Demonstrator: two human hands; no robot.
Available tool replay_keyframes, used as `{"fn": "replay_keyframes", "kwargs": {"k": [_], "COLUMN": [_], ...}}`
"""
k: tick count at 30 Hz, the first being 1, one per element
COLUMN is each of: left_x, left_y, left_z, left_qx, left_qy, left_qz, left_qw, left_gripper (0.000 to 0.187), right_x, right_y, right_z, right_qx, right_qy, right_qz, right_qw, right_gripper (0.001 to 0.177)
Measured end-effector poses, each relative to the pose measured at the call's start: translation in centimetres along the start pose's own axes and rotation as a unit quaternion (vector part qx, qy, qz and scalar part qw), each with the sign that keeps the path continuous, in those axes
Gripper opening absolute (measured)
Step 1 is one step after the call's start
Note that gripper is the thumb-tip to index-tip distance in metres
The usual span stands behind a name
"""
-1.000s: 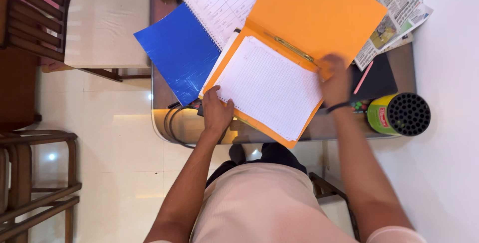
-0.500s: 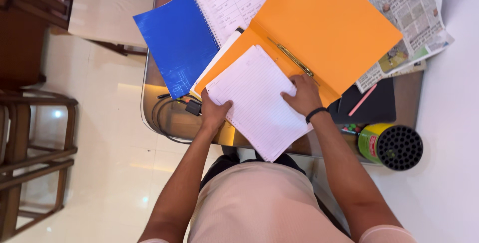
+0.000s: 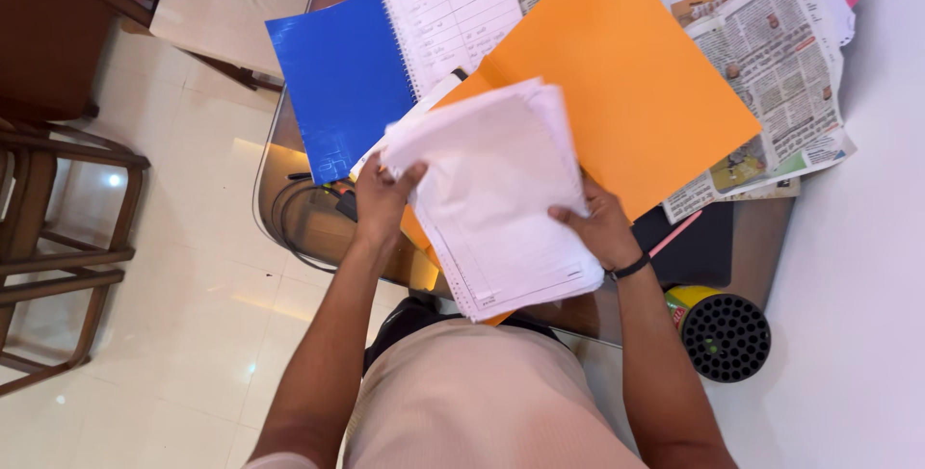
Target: The person organizes a cluttered desk by sorting through papers, notebooks, and newspapers. They move items aside, open a black binder, and place loose papers inside. They also handle a laptop, placing it into a grey sleeve.
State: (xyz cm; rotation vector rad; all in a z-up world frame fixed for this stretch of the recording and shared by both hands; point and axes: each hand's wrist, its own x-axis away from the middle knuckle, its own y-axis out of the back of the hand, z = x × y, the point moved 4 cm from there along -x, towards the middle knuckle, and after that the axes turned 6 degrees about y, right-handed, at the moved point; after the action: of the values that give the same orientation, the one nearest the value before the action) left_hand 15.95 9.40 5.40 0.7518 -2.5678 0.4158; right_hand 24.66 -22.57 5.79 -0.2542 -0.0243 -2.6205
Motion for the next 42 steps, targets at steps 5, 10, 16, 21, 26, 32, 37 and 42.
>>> {"fn": "replay_keyframes", "kwargs": {"k": [5, 10, 16, 21, 26, 32, 37, 42], "left_x": [1.3, 2.0, -5.2, -8.0, -10.1, -10.4, -9.5, -13.0], "left_y": [-8.5, -15.3, -26.2, -31.2, -29.8, -27.1, -23.9, -19.4], "left_z": [-3.4, -6.6, -11.2, -8.3, -5.3, -4.5, -4.7, -4.0], "left_qx": [-0.017, -0.202, -0.238, -0.345, -0.398, -0.347, -0.325, -0.309], "left_qy": [-0.042, -0.191, -0.144, -0.226, -0.168, -0.182, -0.323, -0.083], "left_qz": [0.148, 0.172, 0.104, 0.21, 0.139, 0.13, 0.131, -0.005], "left_qw": [0.988, 0.945, 0.955, 0.887, 0.891, 0.911, 0.879, 0.947], "left_gripper": [0.061, 0.077, 0.047, 0.053, 0.047, 0.045, 0.053, 0.056], "right_x": [0.5, 0.5, -0.9, -5.0, -5.5, -5.7, -5.9, -3.5], "right_y": [2.9, 5.6, 12.7, 19.8, 18.7, 17.3, 13.7, 9.2], "right_z": [4.8, 8.4, 9.0, 2.7, 2.2, -1.4, -0.8, 3.2], "right_qx": [0.013, -0.067, -0.159, 0.035, -0.077, -0.052, -0.105, -0.187], "right_qy": [0.073, 0.213, 0.159, 0.123, 0.074, 0.035, 0.009, -0.034], "right_qz": [-0.264, -0.286, -0.219, -0.417, -0.284, -0.303, -0.272, -0.162], "right_qw": [0.962, 0.932, 0.949, 0.9, 0.953, 0.951, 0.956, 0.968], "right_gripper": [0.034, 0.029, 0.035, 0.025, 0.028, 0.034, 0.029, 0.035]}}
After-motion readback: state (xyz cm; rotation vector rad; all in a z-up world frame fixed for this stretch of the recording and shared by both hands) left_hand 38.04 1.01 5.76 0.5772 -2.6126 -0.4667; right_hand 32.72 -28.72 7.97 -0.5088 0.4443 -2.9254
